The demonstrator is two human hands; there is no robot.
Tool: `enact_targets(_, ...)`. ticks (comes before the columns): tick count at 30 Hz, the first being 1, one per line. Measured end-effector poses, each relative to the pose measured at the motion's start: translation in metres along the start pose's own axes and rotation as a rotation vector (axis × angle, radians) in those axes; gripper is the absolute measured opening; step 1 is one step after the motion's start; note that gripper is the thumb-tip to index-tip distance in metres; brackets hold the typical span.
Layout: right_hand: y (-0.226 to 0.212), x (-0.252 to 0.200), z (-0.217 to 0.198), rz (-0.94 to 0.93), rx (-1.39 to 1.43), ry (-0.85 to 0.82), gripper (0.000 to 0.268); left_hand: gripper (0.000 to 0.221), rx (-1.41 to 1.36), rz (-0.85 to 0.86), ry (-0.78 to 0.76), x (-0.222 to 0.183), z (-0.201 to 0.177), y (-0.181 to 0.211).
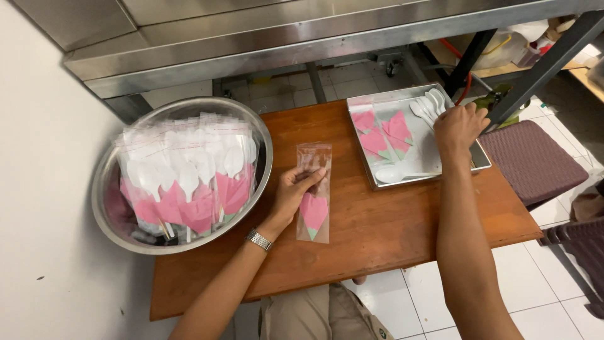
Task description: Packing individual plastic spoons and napkins into plastic sleeves and placing them in a bowl.
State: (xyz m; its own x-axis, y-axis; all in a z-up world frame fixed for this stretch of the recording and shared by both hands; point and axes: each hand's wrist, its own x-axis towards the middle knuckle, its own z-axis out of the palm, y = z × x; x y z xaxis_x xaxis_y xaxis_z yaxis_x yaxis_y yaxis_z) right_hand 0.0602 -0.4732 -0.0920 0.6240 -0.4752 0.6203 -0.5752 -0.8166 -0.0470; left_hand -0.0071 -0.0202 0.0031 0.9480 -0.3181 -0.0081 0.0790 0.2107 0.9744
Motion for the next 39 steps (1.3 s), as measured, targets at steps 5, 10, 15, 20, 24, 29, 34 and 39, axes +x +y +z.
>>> enact_targets(5,0.001,0.000,0.011,-0.018,-0.009,0.077,0.010,0.021,-0.010,-0.009,0.006,0.004,-0.003,-0.006)
enact_targets(10,0.001,0.001,0.015,-0.026,-0.033,0.093,0.012,0.022,0.003,-0.015,0.013,0.003,-0.002,-0.006)
enact_targets(15,-0.005,0.003,0.003,-0.018,0.092,0.149,0.007,0.019,-0.006,-0.023,0.007,0.005,-0.004,-0.011)
enact_targets(20,-0.017,0.006,-0.027,0.038,0.171,0.001,0.020,0.014,-0.092,0.079,-0.147,-0.002,-0.010,0.000)
enact_targets(24,-0.018,0.003,-0.036,-0.004,0.194,0.008,0.022,0.023,0.004,0.057,-0.084,0.005,-0.013,-0.015)
enact_targets(29,-0.018,0.005,-0.038,0.028,0.263,-0.112,0.025,0.016,-0.011,0.073,-0.094,0.003,-0.011,-0.006)
enact_targets(34,-0.015,0.007,-0.036,0.035,0.258,-0.153,0.021,0.016,-0.011,0.031,-0.084,0.004,-0.012,-0.008)
enact_targets(39,-0.014,0.007,-0.038,0.102,0.334,-0.114,0.013,0.020,-0.001,0.054,-0.109,0.000,-0.011,-0.002)
